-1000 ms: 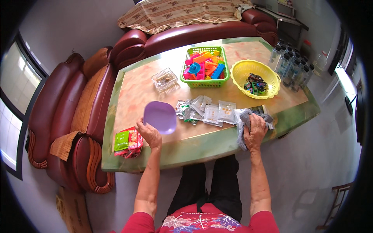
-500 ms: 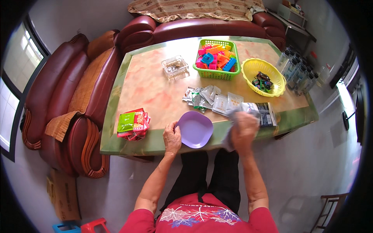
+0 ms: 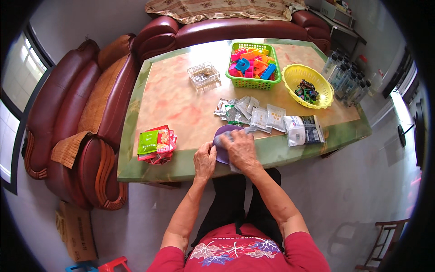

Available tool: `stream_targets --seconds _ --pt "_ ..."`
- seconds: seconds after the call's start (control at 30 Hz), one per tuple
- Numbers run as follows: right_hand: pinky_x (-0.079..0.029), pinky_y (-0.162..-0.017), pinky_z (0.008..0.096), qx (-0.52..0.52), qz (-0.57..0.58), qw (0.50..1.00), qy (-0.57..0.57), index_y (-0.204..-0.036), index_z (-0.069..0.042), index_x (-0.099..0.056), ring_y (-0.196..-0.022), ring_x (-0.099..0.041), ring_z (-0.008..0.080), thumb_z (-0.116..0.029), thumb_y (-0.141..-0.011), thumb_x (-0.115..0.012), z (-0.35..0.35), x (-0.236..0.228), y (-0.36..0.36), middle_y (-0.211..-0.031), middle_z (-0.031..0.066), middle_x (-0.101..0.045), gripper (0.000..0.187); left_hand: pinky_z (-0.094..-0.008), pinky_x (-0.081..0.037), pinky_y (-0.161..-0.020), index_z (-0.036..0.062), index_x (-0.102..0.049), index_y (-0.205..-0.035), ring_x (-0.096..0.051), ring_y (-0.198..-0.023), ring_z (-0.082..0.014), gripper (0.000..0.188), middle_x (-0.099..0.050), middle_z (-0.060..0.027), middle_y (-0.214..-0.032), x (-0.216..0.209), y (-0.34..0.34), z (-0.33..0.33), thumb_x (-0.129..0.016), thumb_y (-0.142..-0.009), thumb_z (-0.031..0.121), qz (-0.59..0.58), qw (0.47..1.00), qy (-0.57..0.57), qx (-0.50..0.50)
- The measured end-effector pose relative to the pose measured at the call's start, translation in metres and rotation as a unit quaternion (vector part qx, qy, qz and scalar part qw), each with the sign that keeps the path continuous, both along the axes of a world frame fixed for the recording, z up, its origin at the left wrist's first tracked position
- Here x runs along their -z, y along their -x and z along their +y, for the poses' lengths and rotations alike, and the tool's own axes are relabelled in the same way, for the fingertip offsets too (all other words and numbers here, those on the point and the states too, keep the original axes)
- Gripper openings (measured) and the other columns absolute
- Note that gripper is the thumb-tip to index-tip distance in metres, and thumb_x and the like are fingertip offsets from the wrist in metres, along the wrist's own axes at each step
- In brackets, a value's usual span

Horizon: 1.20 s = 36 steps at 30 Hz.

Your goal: The person wipes the surface of multiple small, sealed packets with a grey cloth. They pick up each packet from a pile on the table, wipe it thoroughly on all sides, and place it into a purple bowl. The task is performed one packet at a time in a repetitive sequence.

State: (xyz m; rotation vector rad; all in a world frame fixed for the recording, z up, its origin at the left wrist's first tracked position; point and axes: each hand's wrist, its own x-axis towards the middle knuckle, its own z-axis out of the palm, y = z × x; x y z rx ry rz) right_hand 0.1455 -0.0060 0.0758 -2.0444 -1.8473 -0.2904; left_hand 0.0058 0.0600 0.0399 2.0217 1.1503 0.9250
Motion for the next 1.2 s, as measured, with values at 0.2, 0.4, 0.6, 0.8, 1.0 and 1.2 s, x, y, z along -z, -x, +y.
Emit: stream_targets --seconds 0.2,0.4,0.6,0.8,1.0,1.2 --pt "-0.043 -0.088 0.0431 -0.242 0.181 0.952 0.053 -0.105 -0.012 -0.064 -0.106 -0.053 0.029 -0.013 -0.072 -0.067 -0.012 0.018 -0.03 -0.111 0.0053 -0.059 0.034 -0.0488 -0.048 -0.074 0.0017 -0.06 -0.095 -0.064 -0.085 -0.0401 0.015 -0.067 -0.0199 -0.09 -0.005 -0.012 -0.004 -0.056 -0.093 0.016 0.063 0.996 -0.019 -0.06" --pt "-0.037 -0.096 0.0412 -0.274 0.238 0.926 0.102 -0.106 -0.014 -0.068 -0.116 -0.052 0.0244 -0.009 -0.067 -0.068 -0.055 0.004 -0.056 -0.118 0.0009 -0.062 0.039 -0.0454 -0.05 -0.072 0.0027 -0.054 -0.106 -0.066 -0.085 -0.0352 0.017 -0.067 -0.0176 -0.093 -0.014 -0.02 -0.014 -0.055 -0.093 0.014 0.101 0.994 -0.02 -0.041" --pt "-0.041 -0.092 0.0409 -0.277 0.257 0.925 0.027 -0.102 -0.014 -0.068 -0.107 -0.055 0.0267 -0.005 -0.064 -0.069 -0.054 0.015 -0.053 -0.112 0.0027 -0.062 0.04 -0.0247 -0.049 -0.075 -0.0007 -0.056 -0.121 -0.057 -0.085 -0.0078 0.029 -0.063 0.0 -0.097 -0.01 -0.033 0.001 -0.056 -0.094 0.01 -0.225 0.903 0.346 0.12" --pt "-0.045 -0.078 0.0408 -0.08 0.118 0.97 -0.199 -0.101 -0.015 -0.063 -0.098 -0.053 0.0286 -0.006 -0.07 -0.066 -0.021 -0.011 -0.013 -0.101 0.0053 -0.057 0.032 -0.0224 -0.05 -0.077 0.0004 -0.058 -0.124 -0.059 -0.087 -0.0069 0.03 -0.065 -0.0009 -0.104 0.009 -0.027 0.0 -0.049 -0.098 0.011 -0.31 0.86 0.386 0.123" --pt "-0.042 -0.079 0.0419 0.009 0.008 0.991 -0.132 -0.103 -0.019 -0.066 -0.103 -0.055 0.0238 -0.018 -0.08 -0.062 0.009 0.011 -0.006 -0.107 0.0033 -0.058 0.023 -0.0259 -0.049 -0.085 -0.0016 -0.056 -0.127 -0.059 -0.093 -0.0096 0.031 -0.064 -0.0044 -0.107 0.001 -0.026 -0.01 -0.048 -0.1 0.011 -0.326 0.869 0.366 0.075" --pt "-0.046 -0.077 0.0442 0.019 -0.018 0.998 0.063 -0.096 -0.014 -0.063 -0.102 -0.056 0.0273 -0.015 -0.079 -0.06 -0.037 0.0 -0.026 -0.103 0.0067 -0.06 0.017 -0.0234 -0.047 -0.079 -0.0031 -0.06 -0.12 -0.055 -0.086 -0.007 0.027 -0.064 -0.0014 -0.099 0.021 -0.028 -0.015 -0.048 -0.101 0.012 -0.34 0.891 0.3 0.032"
